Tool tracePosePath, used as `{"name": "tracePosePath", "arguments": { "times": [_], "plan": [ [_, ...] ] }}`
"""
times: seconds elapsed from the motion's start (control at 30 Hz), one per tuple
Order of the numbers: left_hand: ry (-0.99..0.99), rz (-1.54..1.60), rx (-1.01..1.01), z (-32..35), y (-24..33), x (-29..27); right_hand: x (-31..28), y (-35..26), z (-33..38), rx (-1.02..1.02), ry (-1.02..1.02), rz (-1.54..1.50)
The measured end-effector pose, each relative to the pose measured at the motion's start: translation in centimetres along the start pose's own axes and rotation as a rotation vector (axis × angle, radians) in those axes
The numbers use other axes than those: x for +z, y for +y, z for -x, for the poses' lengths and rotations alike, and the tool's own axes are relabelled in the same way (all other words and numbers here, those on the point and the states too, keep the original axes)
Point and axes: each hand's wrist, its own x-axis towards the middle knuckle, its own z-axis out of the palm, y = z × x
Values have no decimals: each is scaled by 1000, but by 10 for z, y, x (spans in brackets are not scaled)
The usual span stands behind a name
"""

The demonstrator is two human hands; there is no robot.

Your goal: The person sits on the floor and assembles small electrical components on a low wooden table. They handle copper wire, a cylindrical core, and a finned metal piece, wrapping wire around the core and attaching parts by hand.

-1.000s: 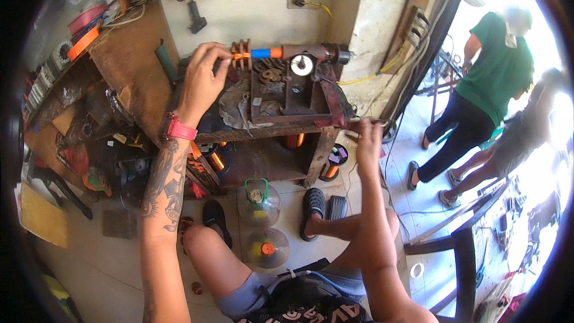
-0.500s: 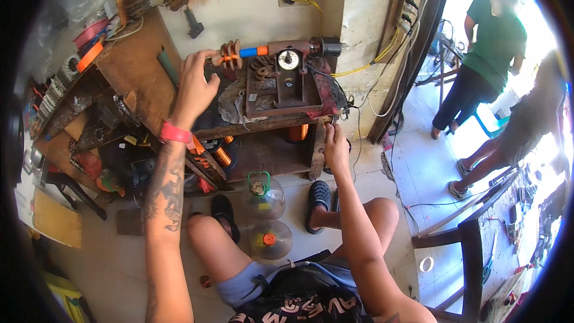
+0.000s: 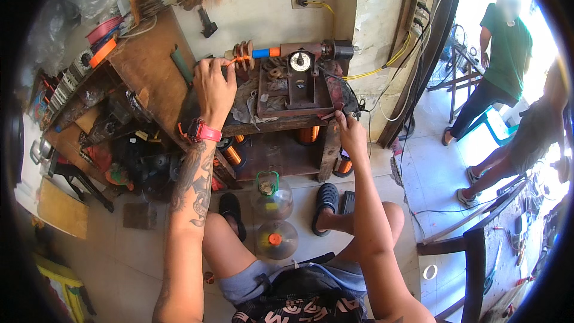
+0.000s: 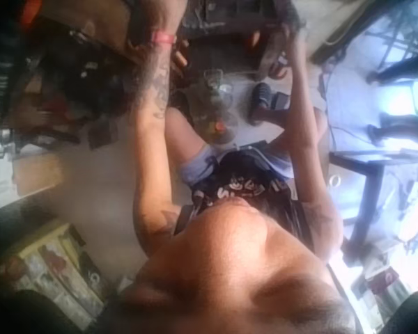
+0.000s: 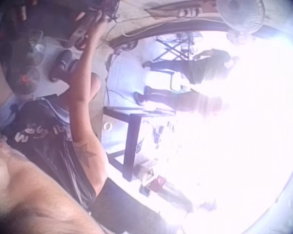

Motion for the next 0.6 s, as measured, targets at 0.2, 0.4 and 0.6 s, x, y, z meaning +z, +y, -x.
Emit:
{"name": "tracePosePath", "arguments": {
  "times": [0.2, 0.4, 0.6],
  "plan": [
    [-321, -113, -257, -14, 16, -2, -19, -1, 15, -11, -48, 174],
    [-592, 544, -625, -35, -20, -6, -60, -28, 15, -135, 244, 221],
    [-169, 394, -219, -45, -55, -3, -58, -90, -47, -453, 293, 72]
  ]
}}
